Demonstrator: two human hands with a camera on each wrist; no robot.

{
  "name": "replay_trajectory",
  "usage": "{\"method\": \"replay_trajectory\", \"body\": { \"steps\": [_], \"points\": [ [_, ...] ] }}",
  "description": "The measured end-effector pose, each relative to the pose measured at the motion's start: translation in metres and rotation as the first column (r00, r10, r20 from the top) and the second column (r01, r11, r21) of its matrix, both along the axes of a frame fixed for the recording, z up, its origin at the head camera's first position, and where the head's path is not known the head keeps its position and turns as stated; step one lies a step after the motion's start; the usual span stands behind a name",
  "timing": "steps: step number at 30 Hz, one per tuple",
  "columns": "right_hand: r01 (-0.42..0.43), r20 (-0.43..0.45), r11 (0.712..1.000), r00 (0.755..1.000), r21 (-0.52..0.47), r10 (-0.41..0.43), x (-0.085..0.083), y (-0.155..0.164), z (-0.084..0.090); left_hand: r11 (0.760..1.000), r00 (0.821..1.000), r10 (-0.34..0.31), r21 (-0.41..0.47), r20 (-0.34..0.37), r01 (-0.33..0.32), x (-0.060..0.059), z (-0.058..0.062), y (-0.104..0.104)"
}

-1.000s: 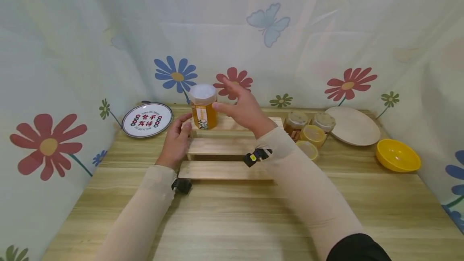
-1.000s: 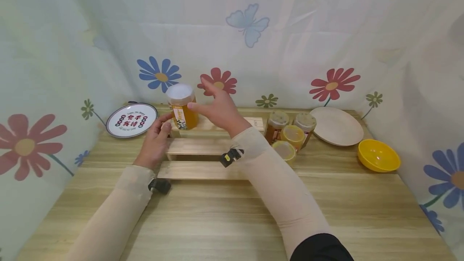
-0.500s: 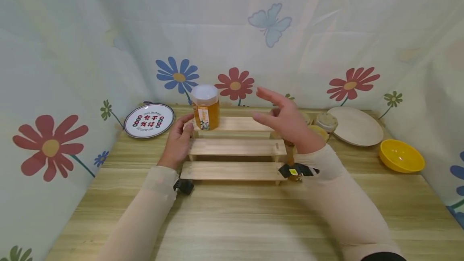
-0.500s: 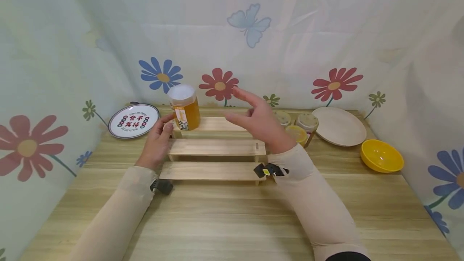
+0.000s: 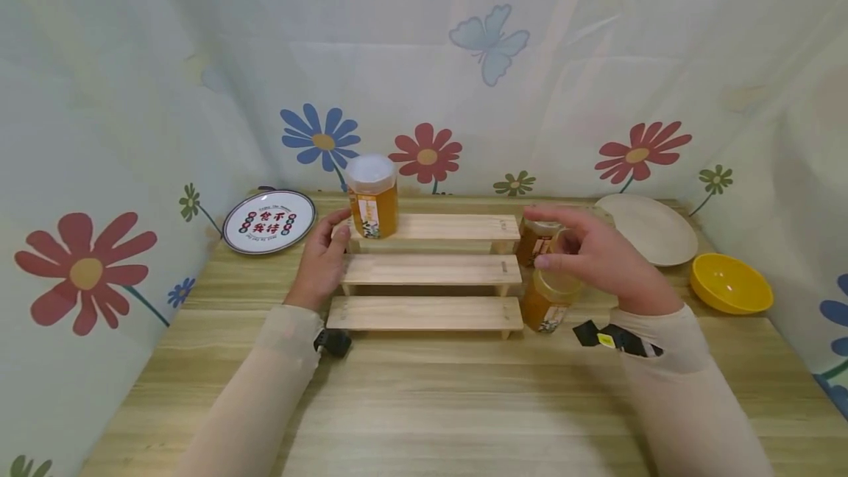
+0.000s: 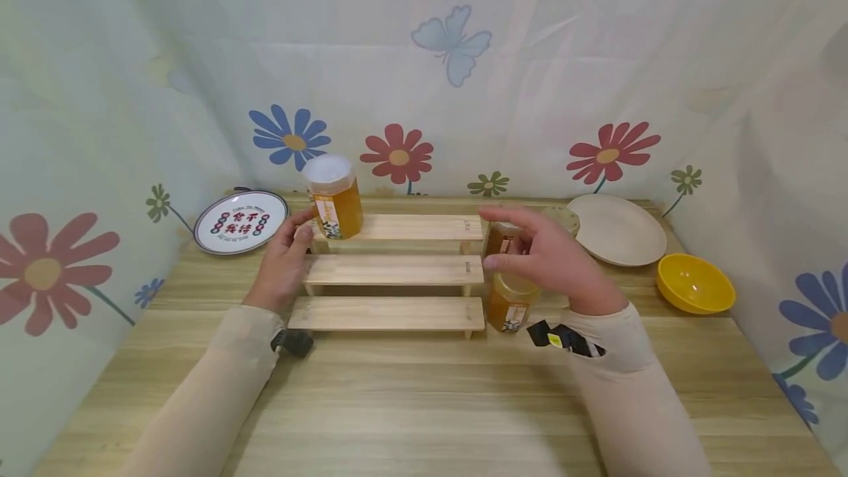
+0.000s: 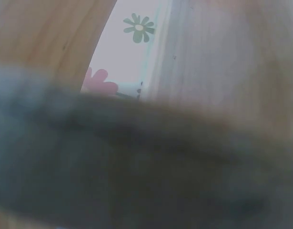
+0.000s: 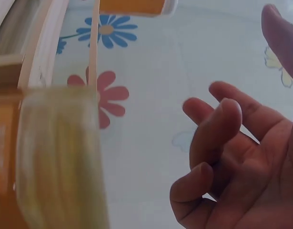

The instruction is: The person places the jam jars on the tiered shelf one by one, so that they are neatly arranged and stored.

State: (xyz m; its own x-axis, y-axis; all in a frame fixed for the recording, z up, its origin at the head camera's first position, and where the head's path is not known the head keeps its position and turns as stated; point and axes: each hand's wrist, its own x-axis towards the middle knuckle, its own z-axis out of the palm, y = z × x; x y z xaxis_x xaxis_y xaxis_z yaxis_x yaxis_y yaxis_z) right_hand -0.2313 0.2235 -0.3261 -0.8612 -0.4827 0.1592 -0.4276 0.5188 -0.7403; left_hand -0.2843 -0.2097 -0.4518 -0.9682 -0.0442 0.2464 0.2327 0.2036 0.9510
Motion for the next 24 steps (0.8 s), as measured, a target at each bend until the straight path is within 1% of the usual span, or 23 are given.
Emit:
{"method": "replay_trajectory", "body": {
  "steps": [2, 6, 10, 13, 15, 19, 24],
  "points": [
    [-0.005, -0.003, 1.0, 1.0, 0.01, 0.005, 0.002, 0.009, -0.003, 1.0, 1.0, 0.0, -0.002, 0.0, 0.0, 0.0, 0.0, 0.0],
    [-0.052, -0.016, 0.999, 0.999, -0.003, 0.052, 0.004, 0.024, -0.009, 1.0, 1.0, -0.003, 0.006, -0.008, 0.003, -0.001, 0.0, 0.001],
    [-0.118, 0.025, 0.993, 0.993, -0.002, 0.118, 0.004, 0.035, -0.014, 1.0, 1.0, 0.0, 0.011, -0.005, 0.0, -0.001, -0.001, -0.001],
    [-0.163, 0.065, 0.986, 0.985, 0.014, 0.162, 0.003, 0.04, -0.015, 1.0, 1.0, 0.004, 0.01, -0.005, -0.004, 0.0, 0.001, -0.002],
    [-0.187, 0.073, 0.982, 0.98, 0.034, 0.184, 0.002, 0.041, -0.016, 1.0, 1.0, 0.007, 0.009, -0.004, -0.007, 0.002, 0.002, -0.002],
    [-0.169, 0.084, 0.981, 0.983, 0.095, 0.161, 0.001, 0.044, -0.018, 1.0, 1.0, -0.002, 0.014, -0.007, 0.002, 0.002, 0.002, -0.002],
    [-0.131, 0.137, 0.98, 0.984, 0.148, 0.111, 0.001, 0.045, -0.021, 1.0, 1.0, -0.015, -0.003, -0.025, 0.015, 0.001, 0.0, -0.002]
  ]
}}
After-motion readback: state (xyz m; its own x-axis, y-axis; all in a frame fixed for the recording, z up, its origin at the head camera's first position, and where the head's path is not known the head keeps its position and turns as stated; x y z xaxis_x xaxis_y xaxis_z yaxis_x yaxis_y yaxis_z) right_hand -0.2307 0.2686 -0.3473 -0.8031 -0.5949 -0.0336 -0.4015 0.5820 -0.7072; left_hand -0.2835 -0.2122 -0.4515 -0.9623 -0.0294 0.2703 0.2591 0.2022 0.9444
